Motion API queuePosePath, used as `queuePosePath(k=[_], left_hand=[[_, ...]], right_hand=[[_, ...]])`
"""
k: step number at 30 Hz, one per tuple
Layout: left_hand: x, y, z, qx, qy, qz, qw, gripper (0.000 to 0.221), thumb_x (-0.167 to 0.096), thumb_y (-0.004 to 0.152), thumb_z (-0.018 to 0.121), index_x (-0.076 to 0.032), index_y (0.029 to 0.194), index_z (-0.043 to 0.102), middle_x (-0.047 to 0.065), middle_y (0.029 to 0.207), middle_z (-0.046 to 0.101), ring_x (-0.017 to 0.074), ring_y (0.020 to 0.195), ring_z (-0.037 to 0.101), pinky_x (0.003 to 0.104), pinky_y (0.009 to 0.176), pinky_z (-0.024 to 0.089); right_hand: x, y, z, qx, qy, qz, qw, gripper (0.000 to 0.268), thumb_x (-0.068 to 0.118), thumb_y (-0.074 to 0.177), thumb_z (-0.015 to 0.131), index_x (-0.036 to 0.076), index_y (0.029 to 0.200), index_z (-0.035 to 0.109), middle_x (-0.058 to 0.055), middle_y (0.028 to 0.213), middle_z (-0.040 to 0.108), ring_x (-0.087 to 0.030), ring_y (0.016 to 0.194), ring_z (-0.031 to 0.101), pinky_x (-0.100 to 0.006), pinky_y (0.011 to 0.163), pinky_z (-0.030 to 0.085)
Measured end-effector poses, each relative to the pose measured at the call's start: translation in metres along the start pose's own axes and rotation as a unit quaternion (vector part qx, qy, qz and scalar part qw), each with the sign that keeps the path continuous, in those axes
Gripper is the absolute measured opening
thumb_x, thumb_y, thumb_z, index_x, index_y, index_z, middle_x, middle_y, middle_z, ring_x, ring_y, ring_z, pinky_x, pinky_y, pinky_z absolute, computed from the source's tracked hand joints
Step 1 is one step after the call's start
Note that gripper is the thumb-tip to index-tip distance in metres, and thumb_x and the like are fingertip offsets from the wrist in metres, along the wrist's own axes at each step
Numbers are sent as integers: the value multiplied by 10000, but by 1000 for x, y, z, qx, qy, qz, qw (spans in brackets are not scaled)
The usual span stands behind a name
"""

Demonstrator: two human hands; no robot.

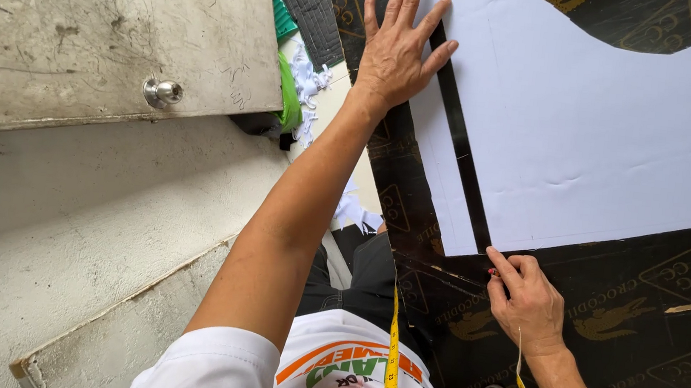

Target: Measuring and marking a pattern on paper or fabric using a ruler, measuring tape, and pencil.

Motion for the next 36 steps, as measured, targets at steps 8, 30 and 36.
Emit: queuePosePath(k=[8, 30, 36], left_hand=[[-3, -22, -6, 55, 52, -20, 997, 838, -759, 1104, 527, -218, 1689, 268, 133, 1729, 39, 298, 1648, 77, 599, 1323, -13], [-48, -85, 12, 97, 76, 24, 992, 1066, -954, 1059, 613, -188, 1688, 222, 139, 1744, 96, 299, 1666, 116, 605, 1332, 7], [-57, -95, 17, 132, 58, 38, 989, 1233, -1038, 1007, 669, -135, 1697, 190, 131, 1741, 61, 310, 1646, 56, 619, 1311, -26]], right_hand=[[-1, 2, -2, -2, 3, 2, 1000, 489, 25, 905, 697, 199, 1362, 698, 3, 957, 574, -146, 677, 579, -317, 512, 559], [7, 20, -33, 0, 165, 59, 985, 277, 44, 948, 687, 30, 1218, 746, -82, 1057, 608, -174, 745, 590, -277, 599, 537], [-27, 28, -70, -81, 291, 198, 933, 246, 105, 1132, 560, -48, 1082, 747, -146, 1111, 611, -219, 993, 614, -296, 830, 525]])
Point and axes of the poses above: each hand's wrist, its own y-axis towards the middle knuckle, its own z-axis out of the palm, x = y × z, the point moved 10 cm from there along y, towards the middle knuckle
